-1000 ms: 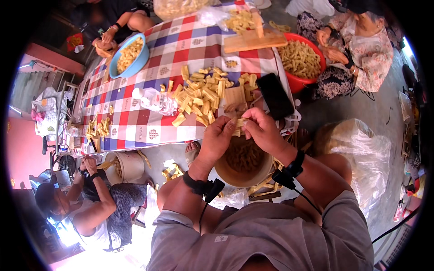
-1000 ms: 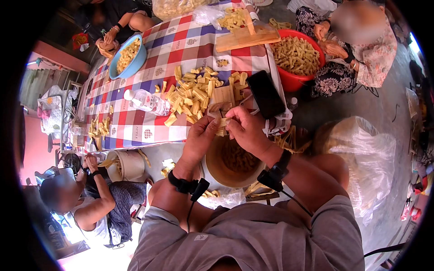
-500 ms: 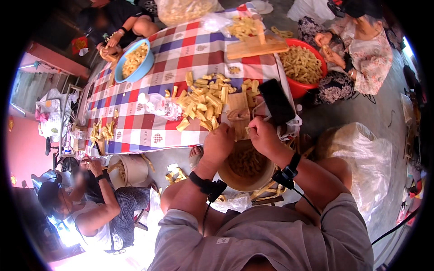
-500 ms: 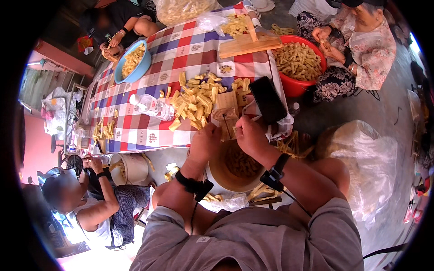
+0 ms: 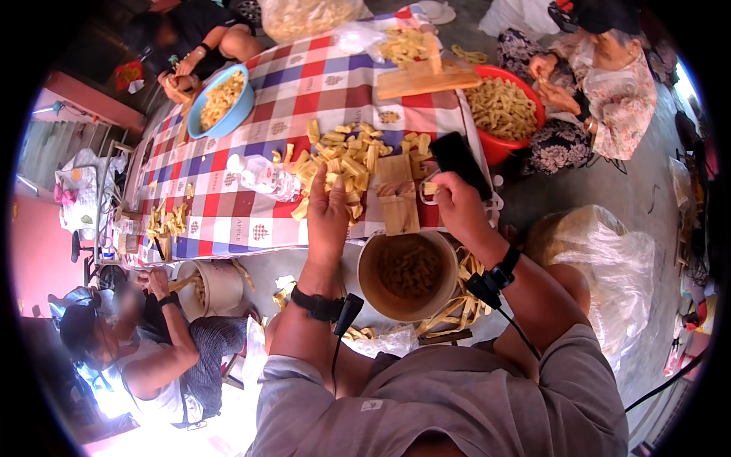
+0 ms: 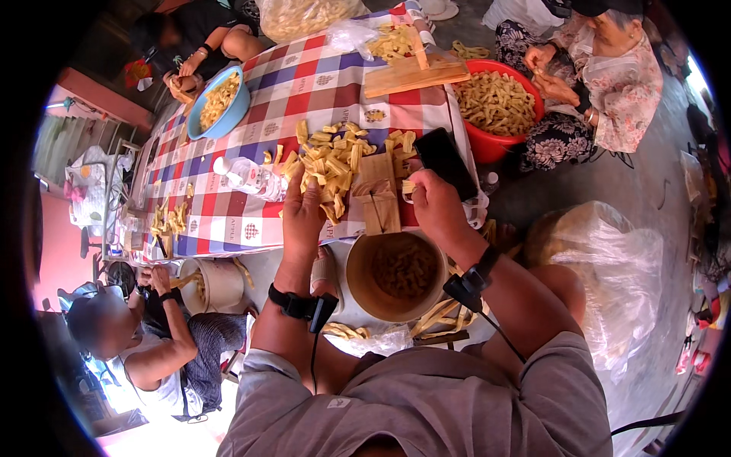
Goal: The person peels long strips of yellow bamboo shoots by hand and places the finished pieces into a bucket positioned between their legs.
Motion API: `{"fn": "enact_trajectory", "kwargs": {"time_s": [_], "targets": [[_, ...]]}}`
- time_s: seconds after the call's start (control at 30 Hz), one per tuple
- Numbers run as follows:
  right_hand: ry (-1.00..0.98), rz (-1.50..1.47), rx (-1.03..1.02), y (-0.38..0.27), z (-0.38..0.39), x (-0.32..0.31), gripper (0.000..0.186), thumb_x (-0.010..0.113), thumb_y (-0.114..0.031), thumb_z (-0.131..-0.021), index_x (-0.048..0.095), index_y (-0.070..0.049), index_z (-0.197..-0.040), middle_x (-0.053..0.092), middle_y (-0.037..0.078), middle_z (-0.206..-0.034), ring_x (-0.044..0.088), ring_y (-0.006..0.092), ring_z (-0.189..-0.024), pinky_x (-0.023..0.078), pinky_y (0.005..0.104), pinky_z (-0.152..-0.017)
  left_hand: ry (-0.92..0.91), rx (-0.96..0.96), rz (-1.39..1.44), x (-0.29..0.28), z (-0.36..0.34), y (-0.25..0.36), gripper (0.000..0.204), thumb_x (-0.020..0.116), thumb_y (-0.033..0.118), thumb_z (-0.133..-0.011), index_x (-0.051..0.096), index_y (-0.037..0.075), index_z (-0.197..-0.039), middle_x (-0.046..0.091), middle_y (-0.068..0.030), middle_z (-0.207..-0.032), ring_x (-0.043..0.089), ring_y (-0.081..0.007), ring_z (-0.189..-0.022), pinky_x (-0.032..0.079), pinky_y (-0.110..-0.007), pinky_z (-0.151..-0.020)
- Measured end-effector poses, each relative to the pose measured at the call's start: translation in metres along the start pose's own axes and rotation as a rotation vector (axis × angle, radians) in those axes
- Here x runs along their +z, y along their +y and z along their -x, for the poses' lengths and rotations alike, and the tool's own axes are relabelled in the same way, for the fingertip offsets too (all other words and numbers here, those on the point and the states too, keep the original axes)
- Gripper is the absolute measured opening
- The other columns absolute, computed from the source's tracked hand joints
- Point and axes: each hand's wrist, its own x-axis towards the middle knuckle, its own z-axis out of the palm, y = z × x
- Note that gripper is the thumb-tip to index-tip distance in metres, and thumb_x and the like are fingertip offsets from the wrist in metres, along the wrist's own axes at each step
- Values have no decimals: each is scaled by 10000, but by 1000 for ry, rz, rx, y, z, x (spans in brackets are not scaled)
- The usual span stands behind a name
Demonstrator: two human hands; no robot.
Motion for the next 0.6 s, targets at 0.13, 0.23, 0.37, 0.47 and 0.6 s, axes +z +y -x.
{"fn": "enact_trajectory", "kwargs": {"time_s": [0.13, 0.23, 0.37, 0.47, 0.6], "targets": [[-57, -69, 40, 3, 3, 1, 232, 570, -26, -884, 585, -7, -1115, 665, 178, -919, 668, 323, -870, 525, 381, -775, -49, -310, 368, -4, 6, 14, 446, 419, 330, -1047, 435, 63, -1404, 659, -78, -905, 526, -133, -616, 434, -278, -564], [-78, 3, -33, 1, 6, 1, 273, 571, -8, -862, 581, -17, -1134, 660, 163, -953, 658, 318, -895, 523, 379, -792, -109, -330, 555, -10, 8, 15, 445, 403, 287, -1032, 411, 33, -1397, 658, -156, -1044, 622, -197, -727, 516, -336, -655], [-52, 3, -99, 3, 11, -2, 228, 575, -4, -855, 598, -19, -1081, 655, 159, -959, 648, 325, -899, 521, 384, -796, -162, -347, 622, -10, 16, 26, 425, 453, 161, -999, 396, 19, -1395, 641, -220, -1133, 689, -266, -893, 563, -360, -759], [-93, -35, -86, -10, 14, -8, 185, 577, -8, -857, 608, -18, -1039, 655, 160, -957, 646, 332, -895, 520, 387, -791, -281, -310, 604, -17, 24, 25, 427, 480, 54, -960, 418, 29, -1382, 635, -237, -1161, 694, -291, -942, 568, -361, -777], [-90, 42, -186, -6, 24, -22, 163, 577, -13, -864, 614, -21, -1023, 656, 169, -950, 649, 333, -877, 518, 384, -769, -407, -286, 498, -11, 37, 28, 426, 470, 9, -945, 468, 59, -1369, 649, -189, -1137, 697, -256, -899, 551, -343, -775]]}}
